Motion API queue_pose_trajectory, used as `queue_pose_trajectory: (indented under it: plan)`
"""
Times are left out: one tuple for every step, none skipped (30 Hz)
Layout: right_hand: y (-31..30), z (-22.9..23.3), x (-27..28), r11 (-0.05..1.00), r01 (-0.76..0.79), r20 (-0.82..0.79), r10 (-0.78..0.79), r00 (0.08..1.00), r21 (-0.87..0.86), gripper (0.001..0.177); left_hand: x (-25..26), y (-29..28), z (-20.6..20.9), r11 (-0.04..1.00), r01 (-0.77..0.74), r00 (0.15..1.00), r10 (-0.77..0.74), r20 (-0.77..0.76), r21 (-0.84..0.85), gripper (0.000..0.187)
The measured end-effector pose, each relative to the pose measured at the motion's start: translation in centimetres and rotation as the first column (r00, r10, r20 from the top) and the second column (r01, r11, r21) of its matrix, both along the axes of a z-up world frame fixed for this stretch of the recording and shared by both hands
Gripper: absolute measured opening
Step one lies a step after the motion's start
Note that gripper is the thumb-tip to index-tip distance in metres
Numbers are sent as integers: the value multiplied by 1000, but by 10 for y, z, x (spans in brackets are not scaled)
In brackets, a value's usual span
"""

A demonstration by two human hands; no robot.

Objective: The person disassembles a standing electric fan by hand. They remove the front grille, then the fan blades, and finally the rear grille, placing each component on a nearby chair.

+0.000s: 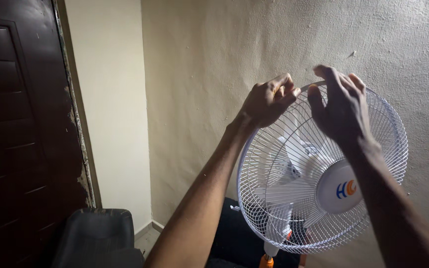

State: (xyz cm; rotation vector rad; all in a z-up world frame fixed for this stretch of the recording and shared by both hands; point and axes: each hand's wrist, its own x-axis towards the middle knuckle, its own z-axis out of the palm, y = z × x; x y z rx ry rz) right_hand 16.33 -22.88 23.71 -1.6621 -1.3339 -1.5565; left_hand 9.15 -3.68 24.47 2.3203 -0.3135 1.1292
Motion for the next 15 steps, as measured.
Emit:
queue_pose_trajectory:
  plan:
    - [0,8,3,998,18,6,-18,1000,-56,23,2,2,1,1000,19,1000,-20,7,17,29]
    - [-1,15,6,993,36,10,-35,999,-114,17,6,3,0,999,39,999,-39,10,33,30]
    - [-2,19,8,984,54,15,-52,999,-170,18,9,6,0,997,58,998,-59,14,49,31]
    - [-1,19,9,985,54,42,-48,998,-163,15,13,9,-1,994,68,997,-70,18,80,36]
    - [0,19,9,986,54,69,-44,997,-155,13,15,13,0,991,79,996,-82,21,111,40]
    - [1,20,10,988,53,100,-38,994,-143,13,18,16,2,985,86,995,-91,28,147,46]
    - [0,21,10,992,38,125,-23,992,-121,12,20,17,4,985,105,994,-109,21,134,46]
    - [0,20,11,995,20,148,-5,989,-102,12,21,17,4,985,123,992,-125,13,119,46]
    - [0,19,11,997,1,172,13,985,-83,13,21,16,5,985,140,990,-141,6,104,46]
    - [1,17,11,998,3,176,8,984,-64,13,18,15,4,983,171,985,-172,8,60,45]
    - [3,16,11,999,6,181,3,984,-46,13,15,14,1,979,201,979,-202,12,16,45]
    - [3,15,12,1000,11,185,-6,983,-27,13,12,13,-1,972,235,972,-235,17,-28,44]
    - [4,15,12,1000,5,186,-2,983,-20,13,10,11,-2,965,252,968,-252,8,-73,43]
    - [5,14,13,1000,-1,189,4,982,-12,13,8,10,-3,956,268,963,-270,2,-117,43]
    - [6,14,14,1000,-8,191,9,981,-5,14,8,8,-3,946,283,958,-287,-3,-161,43]
